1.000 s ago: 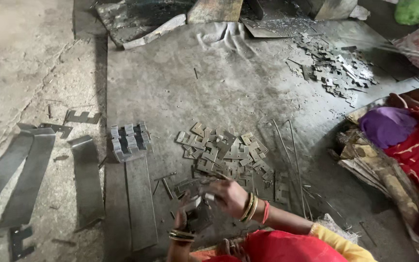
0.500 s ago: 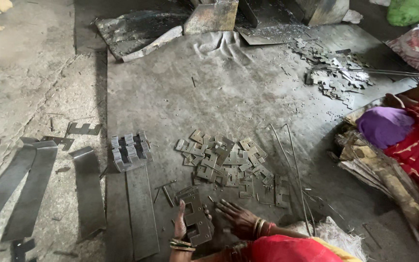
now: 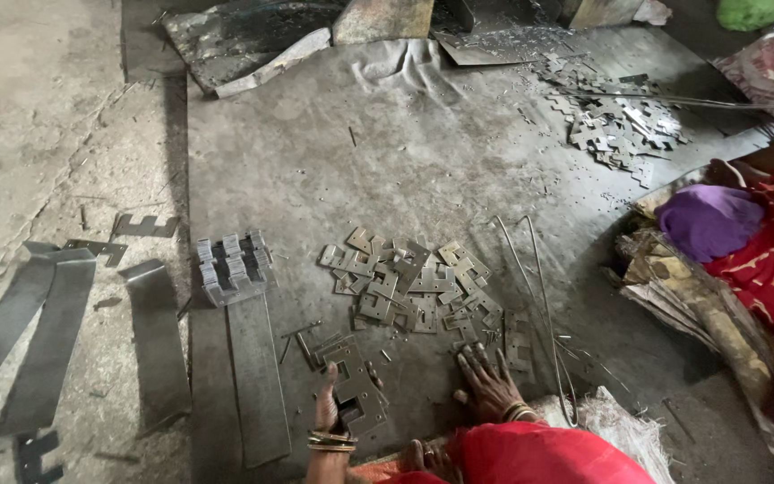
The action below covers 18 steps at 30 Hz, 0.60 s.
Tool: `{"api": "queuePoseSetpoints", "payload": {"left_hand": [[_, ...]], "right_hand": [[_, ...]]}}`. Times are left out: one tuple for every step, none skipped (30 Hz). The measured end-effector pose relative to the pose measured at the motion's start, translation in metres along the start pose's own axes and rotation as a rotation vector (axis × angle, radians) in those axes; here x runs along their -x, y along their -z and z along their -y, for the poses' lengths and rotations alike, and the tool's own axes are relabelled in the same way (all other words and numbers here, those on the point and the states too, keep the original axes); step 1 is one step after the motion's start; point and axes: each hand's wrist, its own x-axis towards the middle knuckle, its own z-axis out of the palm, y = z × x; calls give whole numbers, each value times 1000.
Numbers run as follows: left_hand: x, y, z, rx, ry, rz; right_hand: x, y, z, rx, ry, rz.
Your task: The person sits on the floor and sorts small metal brackets from a pile, picking them up and stacking them into neat piles. The person handles the parts by hand, organizing them into stacks on the floor.
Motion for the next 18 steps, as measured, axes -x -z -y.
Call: {"api": "queuePoseSetpoints", "payload": {"left_hand": [[0,0,-1,25,25,11],[-1,0,-2,21,22,39],[-3,1,-3,16,20,67],[-5,3,-3,10,17,95],[-7,7,-2,-11,-14,68],[-9,11,0,-32,-45,40],[-12,16,1,-55,-75,14],[-16,21,3,-28,-70,40],[-20,27,5,-2,-65,66],[-24,34,7,23,-59,93],[-28,41,9,7,-58,67],[-32,48,9,-10,-58,42],[-36,52,10,-28,-56,18],[-40,55,12,-90,-75,-62],[-43,59,13,-155,-93,-144],[-45,61,14,-220,-112,-226],[-44,64,16,-185,-68,-161],[-43,67,17,-150,-24,-98]], "right_hand": [[1,3,-1,2,-1,-30],[4,6,-5,4,-1,-59],[6,8,-8,5,-2,-91],[7,10,-14,33,107,-349],[9,10,-21,56,163,-482],[10,9,-29,79,175,-503],[10,9,-37,81,87,-341],[11,9,-45,97,-14,-156],[9,8,-51,116,-86,-26],[9,7,-58,118,-103,-56],[7,6,-63,125,-116,-108],[5,5,-69,99,-129,-237],[1,5,-72,72,-108,-324],[-4,6,-75,44,-87,-411],[-8,5,-76,14,-66,-496],[-17,7,-77,-80,-78,-507],[-26,9,-77,-178,-100,-511],[-36,11,-78,-276,-123,-515]]}}
